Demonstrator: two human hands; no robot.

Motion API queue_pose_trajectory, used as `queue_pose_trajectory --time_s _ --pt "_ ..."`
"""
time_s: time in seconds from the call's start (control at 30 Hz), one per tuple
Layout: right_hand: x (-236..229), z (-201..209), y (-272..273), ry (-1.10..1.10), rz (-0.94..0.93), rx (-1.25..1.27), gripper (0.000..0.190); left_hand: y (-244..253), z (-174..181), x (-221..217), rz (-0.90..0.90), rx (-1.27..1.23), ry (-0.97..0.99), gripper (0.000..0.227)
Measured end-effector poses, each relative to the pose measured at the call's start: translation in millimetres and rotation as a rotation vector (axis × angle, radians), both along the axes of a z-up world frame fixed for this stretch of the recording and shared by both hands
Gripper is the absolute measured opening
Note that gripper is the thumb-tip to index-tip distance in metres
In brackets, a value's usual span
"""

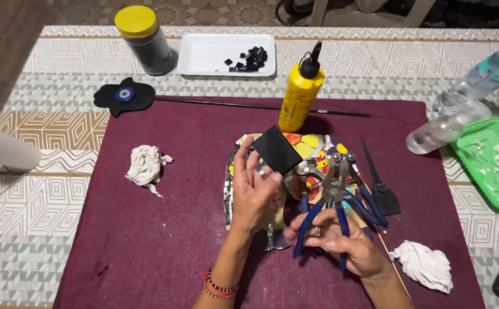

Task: Cutting small mosaic tiles with nippers and arranging them on a decorative elephant-shaped base

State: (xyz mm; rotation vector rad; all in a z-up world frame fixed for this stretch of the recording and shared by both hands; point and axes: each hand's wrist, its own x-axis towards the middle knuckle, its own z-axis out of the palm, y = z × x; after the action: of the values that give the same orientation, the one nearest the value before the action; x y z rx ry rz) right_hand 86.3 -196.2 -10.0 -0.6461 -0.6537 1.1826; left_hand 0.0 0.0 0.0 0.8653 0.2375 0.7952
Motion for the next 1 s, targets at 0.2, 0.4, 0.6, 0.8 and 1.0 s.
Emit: queue_pose_trajectory --time_s 0.2,0.4,0.6,0.8,1.0 --pt "13 0 -9 -0.813 -0.058 -0.363 0.064 8 -6 -2 0.114 0.030 0.059 0.051" --pt "2 -6 4 -1.201 -0.369 -0.339 0.058 6 -8 -2 0.148 0.040 0.099 0.052" --pt "5 0 -1 -1.328 -0.343 -0.409 0.049 0 -2 -1 0.175 0.056 0.181 0.049" --pt "-1 7 1 -1.241 -0.273 -0.472 0.032 3 -6 -2 0.150 0.033 0.096 0.050" --pt "2 -1 -2 -1.269 -0.313 -0.443 0.035 -2 -8 0 0.091 0.057 0.116 0.055"
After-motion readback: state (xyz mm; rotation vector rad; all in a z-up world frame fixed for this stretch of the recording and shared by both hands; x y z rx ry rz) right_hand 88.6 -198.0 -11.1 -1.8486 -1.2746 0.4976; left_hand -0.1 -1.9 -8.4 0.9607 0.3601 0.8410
